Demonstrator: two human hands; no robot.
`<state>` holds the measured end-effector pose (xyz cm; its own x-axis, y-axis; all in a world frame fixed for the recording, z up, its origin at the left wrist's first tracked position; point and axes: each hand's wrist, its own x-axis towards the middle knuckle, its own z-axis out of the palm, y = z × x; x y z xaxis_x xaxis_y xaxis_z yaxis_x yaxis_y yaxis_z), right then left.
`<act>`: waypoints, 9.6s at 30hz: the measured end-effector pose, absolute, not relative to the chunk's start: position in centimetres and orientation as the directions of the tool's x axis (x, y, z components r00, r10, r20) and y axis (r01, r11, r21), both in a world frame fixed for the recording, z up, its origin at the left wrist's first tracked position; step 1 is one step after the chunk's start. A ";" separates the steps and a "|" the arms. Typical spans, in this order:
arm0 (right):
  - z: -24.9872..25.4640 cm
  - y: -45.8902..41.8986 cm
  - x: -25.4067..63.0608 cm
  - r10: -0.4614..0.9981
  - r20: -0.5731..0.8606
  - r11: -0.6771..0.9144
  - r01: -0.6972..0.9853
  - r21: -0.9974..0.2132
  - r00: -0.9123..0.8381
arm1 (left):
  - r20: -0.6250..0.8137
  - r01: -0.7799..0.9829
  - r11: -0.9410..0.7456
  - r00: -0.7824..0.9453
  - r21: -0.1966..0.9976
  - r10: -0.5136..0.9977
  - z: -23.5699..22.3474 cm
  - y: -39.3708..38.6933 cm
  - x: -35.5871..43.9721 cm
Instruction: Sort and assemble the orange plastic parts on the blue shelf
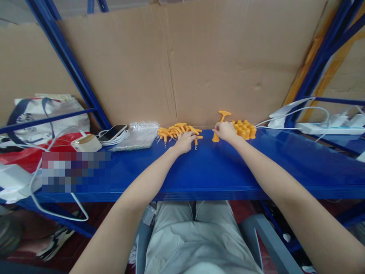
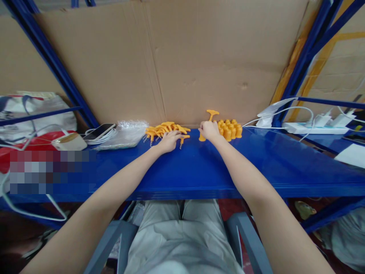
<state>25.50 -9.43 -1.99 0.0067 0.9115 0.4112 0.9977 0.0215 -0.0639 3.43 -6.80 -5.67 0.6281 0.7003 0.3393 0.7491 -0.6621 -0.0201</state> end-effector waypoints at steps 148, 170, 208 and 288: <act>-2.8 -9.1 27.2 0.955 0.065 0.169 0.349 -0.922 -0.290 | 0.575 0.809 -0.581 0.436 0.087 0.693 -5.5 -5.8 1.7; -3.0 -9.6 23.0 0.817 0.576 0.301 0.862 -0.409 -0.012 | 0.579 0.670 -0.676 0.433 0.306 0.691 -4.8 -6.4 2.5; -1.9 -9.5 24.8 0.989 0.034 0.085 0.370 -0.925 -0.141 | 0.629 0.696 -0.683 0.433 0.222 0.646 -5.1 -6.3 2.5; -3.7 -8.7 22.7 0.802 0.472 0.550 0.761 -0.345 -0.366 | 0.520 0.770 -0.637 0.553 -0.021 0.651 -4.3 -8.0 3.0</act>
<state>22.70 -8.74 -3.71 -0.3657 0.8024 0.4716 0.7606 0.5497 -0.3455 3.04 -8.01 -4.30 0.5529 0.6507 0.5205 0.7703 -0.6373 -0.0215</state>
